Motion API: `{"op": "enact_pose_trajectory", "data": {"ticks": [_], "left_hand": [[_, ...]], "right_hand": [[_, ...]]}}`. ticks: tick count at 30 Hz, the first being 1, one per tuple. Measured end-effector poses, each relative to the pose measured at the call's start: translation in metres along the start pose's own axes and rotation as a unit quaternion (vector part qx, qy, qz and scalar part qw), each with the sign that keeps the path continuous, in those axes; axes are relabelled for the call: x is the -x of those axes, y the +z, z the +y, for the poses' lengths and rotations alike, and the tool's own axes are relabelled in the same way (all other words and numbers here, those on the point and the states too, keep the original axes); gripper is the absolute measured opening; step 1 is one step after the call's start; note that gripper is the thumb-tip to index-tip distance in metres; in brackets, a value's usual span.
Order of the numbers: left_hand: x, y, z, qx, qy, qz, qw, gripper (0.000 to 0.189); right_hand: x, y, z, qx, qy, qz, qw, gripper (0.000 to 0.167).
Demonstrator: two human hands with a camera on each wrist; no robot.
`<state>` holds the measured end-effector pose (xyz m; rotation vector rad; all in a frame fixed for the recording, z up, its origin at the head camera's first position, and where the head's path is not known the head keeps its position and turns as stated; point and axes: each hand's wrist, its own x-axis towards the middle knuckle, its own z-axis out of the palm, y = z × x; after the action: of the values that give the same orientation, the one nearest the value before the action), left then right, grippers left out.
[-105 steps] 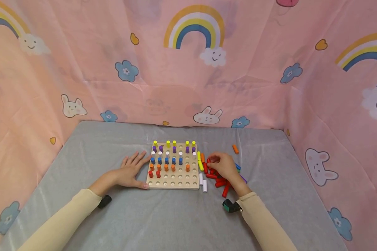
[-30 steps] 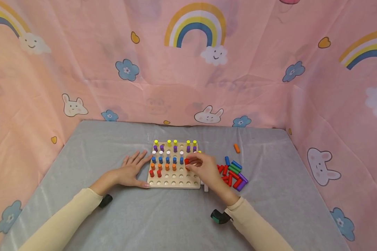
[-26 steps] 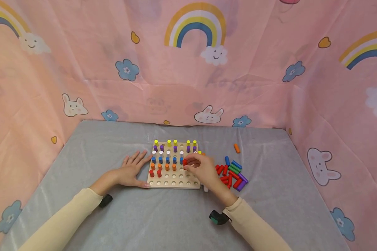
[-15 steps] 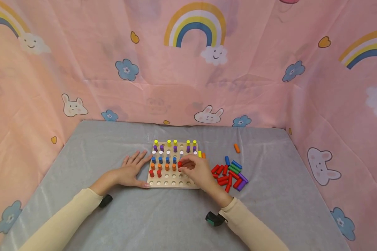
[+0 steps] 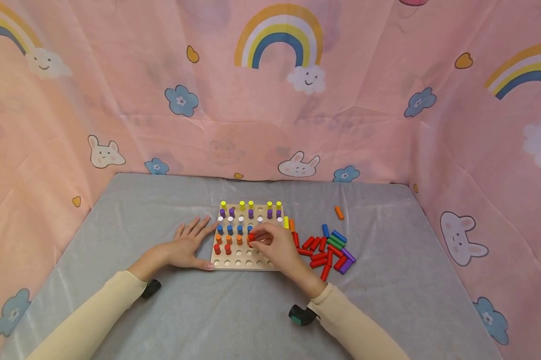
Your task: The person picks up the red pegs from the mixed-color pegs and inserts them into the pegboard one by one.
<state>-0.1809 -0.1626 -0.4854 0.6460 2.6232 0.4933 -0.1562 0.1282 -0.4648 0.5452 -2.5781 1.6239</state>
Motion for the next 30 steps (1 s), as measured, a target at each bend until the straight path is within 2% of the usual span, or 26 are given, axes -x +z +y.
{"op": "enact_pose_trajectory", "data": {"ticks": [8,16,21,30], "left_hand": [[0.0,0.001,-0.001,-0.001,0.001,0.002,1.0,0.119],[-0.003,0.003,-0.002,-0.012,-0.008,0.0,0.9999,0.118],[0.0,-0.001,0.002,-0.015,-0.006,0.001,0.9999,0.117],[0.0,0.0,0.0,-0.005,0.0,0.002,1.0,0.12]], "right_hand": [[-0.001,0.009,0.0,0.001,-0.019,-0.003,0.9998,0.024],[-0.003,0.017,0.001,0.019,0.002,-0.01,0.9998,0.02],[-0.004,0.023,0.002,0.015,0.001,-0.007,0.9999,0.018],[-0.004,0.029,0.006,0.002,-0.007,-0.007,0.9999,0.019]]}}
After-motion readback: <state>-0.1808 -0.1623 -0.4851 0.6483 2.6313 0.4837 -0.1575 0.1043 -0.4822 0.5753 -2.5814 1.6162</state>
